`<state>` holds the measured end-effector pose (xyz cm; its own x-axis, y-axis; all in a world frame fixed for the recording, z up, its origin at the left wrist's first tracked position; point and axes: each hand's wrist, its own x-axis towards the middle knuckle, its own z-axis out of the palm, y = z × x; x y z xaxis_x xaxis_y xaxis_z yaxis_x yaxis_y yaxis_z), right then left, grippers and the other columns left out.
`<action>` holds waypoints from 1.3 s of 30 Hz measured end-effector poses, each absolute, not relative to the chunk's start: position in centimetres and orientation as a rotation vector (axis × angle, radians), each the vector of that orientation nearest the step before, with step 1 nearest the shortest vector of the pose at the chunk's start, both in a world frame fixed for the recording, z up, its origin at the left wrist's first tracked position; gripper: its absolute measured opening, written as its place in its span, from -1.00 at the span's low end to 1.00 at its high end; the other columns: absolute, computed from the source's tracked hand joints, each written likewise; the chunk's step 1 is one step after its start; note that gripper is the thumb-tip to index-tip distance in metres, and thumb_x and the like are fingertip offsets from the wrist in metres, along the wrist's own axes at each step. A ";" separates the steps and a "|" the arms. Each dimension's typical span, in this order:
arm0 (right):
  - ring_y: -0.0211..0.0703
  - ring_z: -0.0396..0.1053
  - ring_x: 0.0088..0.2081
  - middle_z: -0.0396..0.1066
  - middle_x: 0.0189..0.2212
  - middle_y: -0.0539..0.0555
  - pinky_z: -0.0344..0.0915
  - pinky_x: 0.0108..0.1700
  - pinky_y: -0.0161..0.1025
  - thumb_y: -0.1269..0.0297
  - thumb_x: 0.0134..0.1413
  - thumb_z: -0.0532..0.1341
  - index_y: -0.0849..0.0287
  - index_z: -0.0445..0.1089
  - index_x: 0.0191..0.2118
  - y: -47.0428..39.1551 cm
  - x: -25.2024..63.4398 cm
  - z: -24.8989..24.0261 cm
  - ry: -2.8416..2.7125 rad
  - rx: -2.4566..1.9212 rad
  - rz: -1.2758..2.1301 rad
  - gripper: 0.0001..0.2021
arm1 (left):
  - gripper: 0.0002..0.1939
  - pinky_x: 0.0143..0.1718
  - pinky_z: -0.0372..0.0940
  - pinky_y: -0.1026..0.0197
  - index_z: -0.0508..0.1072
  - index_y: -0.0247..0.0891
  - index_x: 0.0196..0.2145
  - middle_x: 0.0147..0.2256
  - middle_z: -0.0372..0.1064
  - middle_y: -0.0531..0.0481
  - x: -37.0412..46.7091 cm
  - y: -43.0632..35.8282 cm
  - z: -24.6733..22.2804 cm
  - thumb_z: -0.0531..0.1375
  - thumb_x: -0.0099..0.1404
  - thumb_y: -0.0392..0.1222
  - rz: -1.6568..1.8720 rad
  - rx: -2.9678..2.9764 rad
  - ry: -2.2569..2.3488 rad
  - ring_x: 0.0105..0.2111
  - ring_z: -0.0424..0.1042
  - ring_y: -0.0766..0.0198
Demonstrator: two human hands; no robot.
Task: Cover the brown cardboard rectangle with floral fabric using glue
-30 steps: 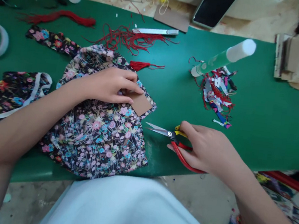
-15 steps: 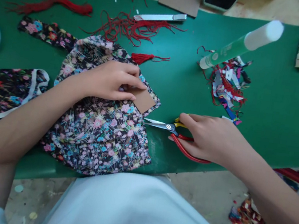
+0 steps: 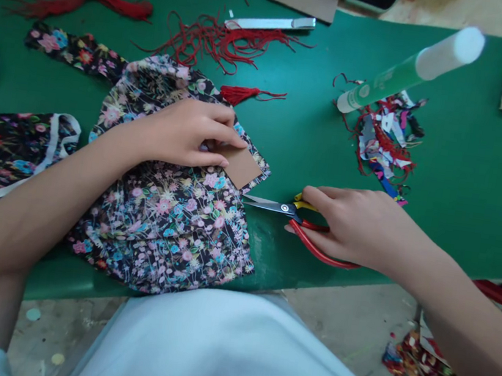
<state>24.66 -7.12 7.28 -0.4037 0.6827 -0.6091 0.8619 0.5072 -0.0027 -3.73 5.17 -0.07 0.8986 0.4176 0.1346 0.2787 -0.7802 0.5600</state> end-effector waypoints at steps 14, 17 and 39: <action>-0.19 0.22 -0.58 0.44 -0.41 0.13 -0.25 -0.48 -0.23 -0.10 0.23 0.01 0.14 0.30 -0.30 -7.4 24.6 7.4 2.167 1.262 -0.444 -0.61 | -0.63 -0.25 0.32 0.15 0.56 -0.08 -0.03 -0.25 0.44 -0.09 -3.7 5.2 -0.2 0.19 0.29 0.07 0.337 2.479 0.505 -0.27 0.44 0.14; -0.18 0.25 -0.57 0.46 -0.39 0.14 -0.27 -0.50 -0.23 -0.09 0.23 0.03 0.15 0.30 -0.29 -7.6 24.2 7.4 2.172 1.268 -0.421 -0.63 | -0.63 -0.27 0.32 0.16 0.56 -0.09 -0.03 -0.26 0.45 -0.09 -3.7 5.2 -0.2 0.18 0.29 0.07 0.341 2.494 0.504 -0.27 0.45 0.14; -0.04 0.40 -0.54 0.44 -0.51 0.12 -0.33 -0.56 -0.27 0.10 0.25 0.00 0.16 0.31 -0.34 -10.2 23.2 9.5 2.150 1.321 0.027 -0.72 | -0.61 -0.23 0.39 0.19 0.55 -0.11 0.01 -0.20 0.49 -0.15 -3.8 5.3 0.2 0.18 0.31 0.07 0.294 2.472 0.496 -0.22 0.48 0.12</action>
